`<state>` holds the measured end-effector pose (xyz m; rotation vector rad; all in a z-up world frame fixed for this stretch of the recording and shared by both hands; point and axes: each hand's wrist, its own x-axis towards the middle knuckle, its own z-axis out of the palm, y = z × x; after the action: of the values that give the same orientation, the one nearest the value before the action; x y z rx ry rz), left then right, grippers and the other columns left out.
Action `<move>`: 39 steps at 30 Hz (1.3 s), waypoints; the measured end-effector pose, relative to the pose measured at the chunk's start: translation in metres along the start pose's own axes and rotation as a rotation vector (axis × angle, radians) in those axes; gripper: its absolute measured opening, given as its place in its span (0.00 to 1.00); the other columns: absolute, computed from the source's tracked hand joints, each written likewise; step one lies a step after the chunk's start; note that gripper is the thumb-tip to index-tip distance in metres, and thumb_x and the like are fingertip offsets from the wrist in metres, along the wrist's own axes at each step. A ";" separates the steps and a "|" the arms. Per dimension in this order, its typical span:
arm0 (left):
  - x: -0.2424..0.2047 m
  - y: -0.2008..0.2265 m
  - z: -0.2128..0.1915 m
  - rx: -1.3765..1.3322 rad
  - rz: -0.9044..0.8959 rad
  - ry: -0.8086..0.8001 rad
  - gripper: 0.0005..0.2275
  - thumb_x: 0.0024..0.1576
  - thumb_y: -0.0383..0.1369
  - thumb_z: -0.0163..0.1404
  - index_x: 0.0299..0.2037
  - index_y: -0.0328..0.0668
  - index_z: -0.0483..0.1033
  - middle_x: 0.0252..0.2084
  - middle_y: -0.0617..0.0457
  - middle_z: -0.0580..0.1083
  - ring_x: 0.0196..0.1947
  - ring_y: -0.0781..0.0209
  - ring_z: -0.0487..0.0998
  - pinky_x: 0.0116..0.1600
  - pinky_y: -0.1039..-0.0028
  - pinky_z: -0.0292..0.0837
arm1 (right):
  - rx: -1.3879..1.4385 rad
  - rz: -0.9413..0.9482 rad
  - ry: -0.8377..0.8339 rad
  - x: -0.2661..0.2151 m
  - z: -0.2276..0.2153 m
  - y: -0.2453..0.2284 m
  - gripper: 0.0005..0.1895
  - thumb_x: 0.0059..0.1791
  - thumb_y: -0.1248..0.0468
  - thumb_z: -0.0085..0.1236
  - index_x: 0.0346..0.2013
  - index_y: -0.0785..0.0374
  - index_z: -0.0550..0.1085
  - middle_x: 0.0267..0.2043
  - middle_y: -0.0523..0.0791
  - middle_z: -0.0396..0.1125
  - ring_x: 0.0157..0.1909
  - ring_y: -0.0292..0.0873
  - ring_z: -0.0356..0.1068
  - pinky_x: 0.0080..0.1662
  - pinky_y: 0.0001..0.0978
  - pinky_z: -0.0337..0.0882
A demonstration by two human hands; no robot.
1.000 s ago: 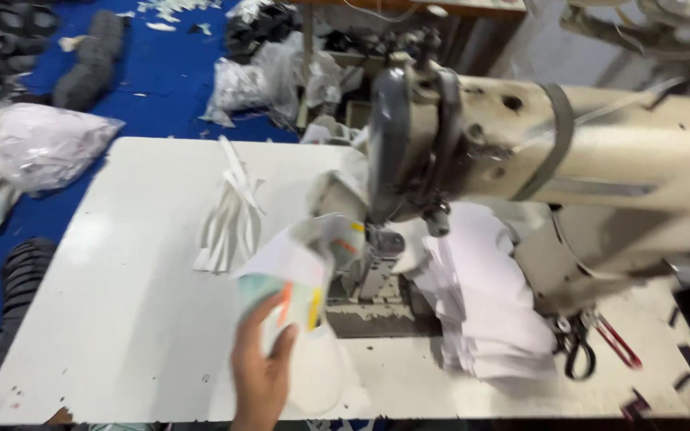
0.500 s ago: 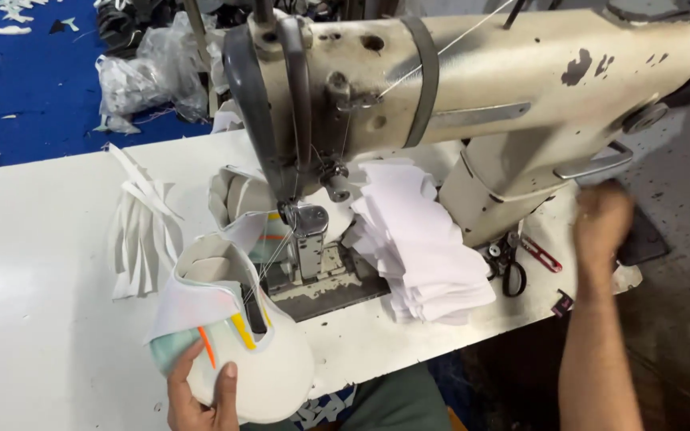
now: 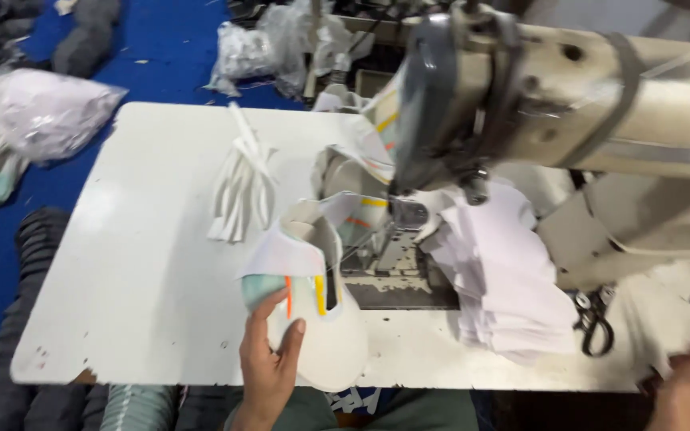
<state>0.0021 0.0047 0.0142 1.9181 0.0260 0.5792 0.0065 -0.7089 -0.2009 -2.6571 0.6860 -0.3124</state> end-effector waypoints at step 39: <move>0.195 0.020 0.118 -0.023 0.350 0.023 0.24 0.58 0.28 0.53 0.66 0.48 0.68 0.64 0.40 0.66 0.48 0.40 0.73 0.54 0.58 0.71 | 0.397 -0.606 -0.031 -0.205 0.024 -0.476 0.16 0.45 0.66 0.63 0.47 0.67 0.78 0.36 0.49 0.70 0.37 0.51 0.68 0.42 0.42 0.69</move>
<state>0.2169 -0.0512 0.0699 1.9054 -0.3060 0.8302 0.0376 -0.2135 -0.0513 -2.4073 -0.2001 -0.5037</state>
